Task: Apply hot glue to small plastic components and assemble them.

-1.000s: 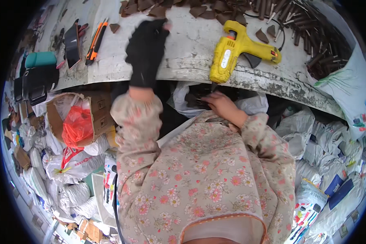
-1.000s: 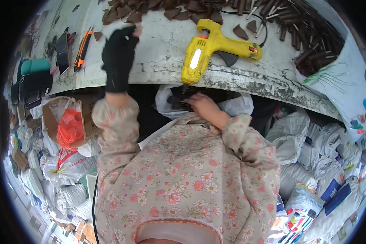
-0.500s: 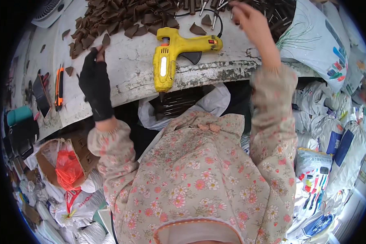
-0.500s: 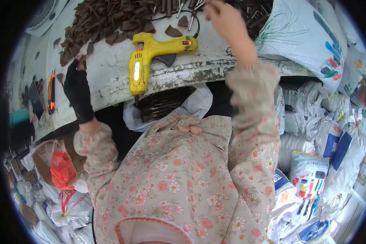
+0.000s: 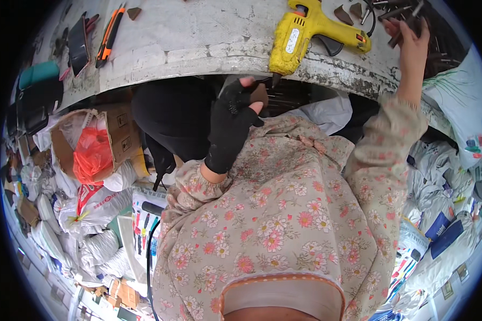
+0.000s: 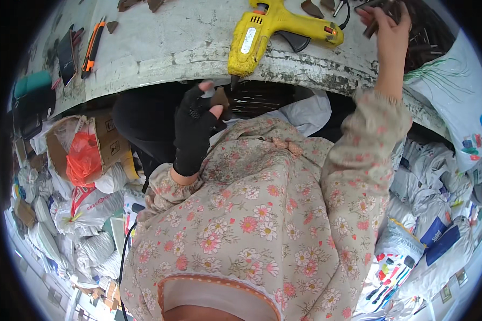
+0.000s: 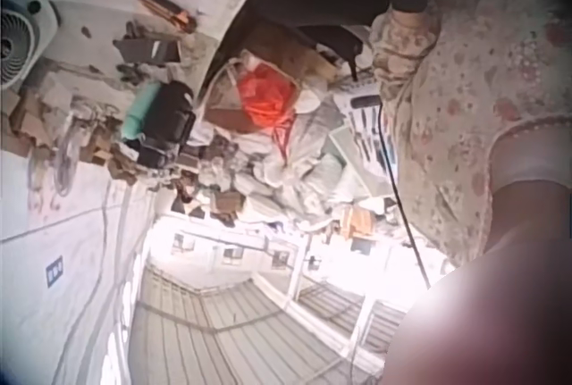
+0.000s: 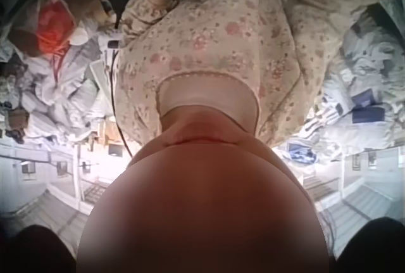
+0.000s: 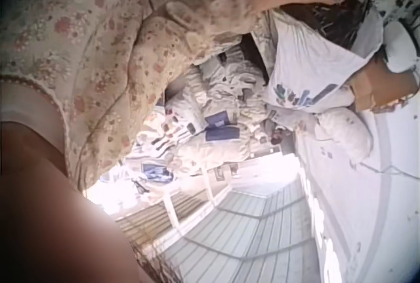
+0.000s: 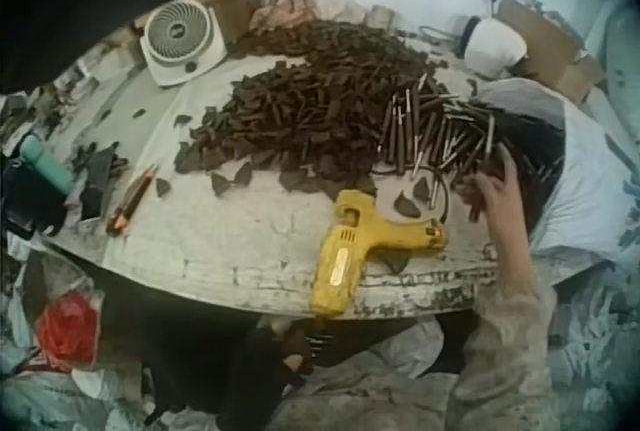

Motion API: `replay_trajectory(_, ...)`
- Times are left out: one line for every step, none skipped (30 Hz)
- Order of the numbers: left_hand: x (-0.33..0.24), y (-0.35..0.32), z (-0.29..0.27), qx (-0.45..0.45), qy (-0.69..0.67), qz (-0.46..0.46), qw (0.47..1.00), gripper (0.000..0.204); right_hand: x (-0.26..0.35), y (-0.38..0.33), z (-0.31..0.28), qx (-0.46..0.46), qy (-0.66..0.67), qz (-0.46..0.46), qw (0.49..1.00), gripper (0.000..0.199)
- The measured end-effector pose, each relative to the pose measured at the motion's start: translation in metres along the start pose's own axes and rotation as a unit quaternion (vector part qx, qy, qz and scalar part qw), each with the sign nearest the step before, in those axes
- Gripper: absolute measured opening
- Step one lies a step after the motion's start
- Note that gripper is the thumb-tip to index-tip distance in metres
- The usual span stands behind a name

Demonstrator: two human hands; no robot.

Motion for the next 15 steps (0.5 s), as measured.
replay_trajectory(0.008, 0.0, 0.0, 0.014, 0.003, -0.029, 0.999, 0.027, 0.023, -0.028, 0.016, 0.016, 0.034, -0.017, 0.999, 0.045)
replay_trajectory(0.014, 0.0, 0.001, 0.031, 0.007, -0.058, 0.998, 0.024, 0.028, -0.042, 0.018, 0.011, 0.031, -0.017, 0.999, 0.045)
replay_trajectory(0.013, 0.003, 0.004, 0.038, 0.007, -0.061, 0.997, 0.024, 0.03, -0.054, 0.023, 0.07, -0.002, -0.045, 0.997, 0.047)
replay_trajectory(0.011, 0.006, 0.008, 0.048, 0.006, -0.081, 0.996, 0.023, 0.032, -0.066, 0.03, 0.128, -0.036, -0.073, 0.988, 0.049)
replay_trajectory(0.011, 0.009, 0.011, 0.057, 0.003, -0.099, 0.993, 0.021, 0.035, -0.076, 0.035, 0.123, -0.039, -0.073, 0.989, 0.049)
replay_trajectory(0.014, 0.008, 0.006, 0.047, 0.006, -0.097, 0.994, 0.021, 0.033, -0.085, 0.052, 0.142, -0.18, -0.107, 0.967, 0.053)
replay_trajectory(0.018, 0.009, 0.001, 0.048, 0.041, -0.082, 0.995, 0.021, 0.035, -0.093, 0.069, 0.16, -0.315, -0.142, 0.925, 0.056)
replay_trajectory(0.018, 0.008, -0.004, 0.051, 0.075, -0.067, 0.994, 0.022, 0.041, -0.099, 0.081, 0.168, -0.309, -0.147, 0.924, 0.056)
replay_trajectory(0.012, 0.008, -0.004, 0.036, 0.078, -0.061, 0.994, 0.022, 0.048, -0.104, 0.094, 0.165, -0.385, -0.182, 0.889, 0.06)
replay_trajectory(0.008, 0.007, 0.002, 0.043, 0.087, -0.108, 0.989, 0.02, 0.056, -0.11, 0.106, 0.161, -0.454, -0.221, 0.848, 0.063)
replay_trajectory(0.005, 0.006, 0.004, 0.04, 0.098, -0.15, 0.983, 0.019, 0.056, -0.11, 0.109, 0.172, -0.464, -0.209, 0.844, 0.065)
replay_trajectory(0.008, 0.006, 0.003, 0.039, 0.123, -0.057, 0.99, 0.022, 0.057, -0.112, 0.111, 0.175, -0.473, -0.228, 0.833, 0.067)
replay_trajectory(-0.001, 0.011, 0.007, 0.052, 0.159, -0.068, 0.983, 0.023, 0.053, -0.111, 0.111, 0.188, -0.471, -0.212, 0.835, 0.067)
replay_trajectory(0.015, 0.012, 0.006, 0.064, 0.149, 0.006, 0.987, 0.025, 0.05, -0.11, 0.104, 0.192, -0.495, -0.209, 0.821, 0.066)
replay_trajectory(0.019, 0.01, 0.011, 0.057, 0.083, 0.0, 0.995, 0.025, 0.053, -0.11, 0.101, 0.2, -0.494, -0.208, 0.82, 0.064)
Point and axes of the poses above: each hand's wrist, its own y-axis towards the middle knuckle, its own z-axis out of the palm, x = y × z, the point moved 5 cm from there along y, towards the middle knuckle, and after that the axes turned 5 degrees about -y, right-handed, at the moved point
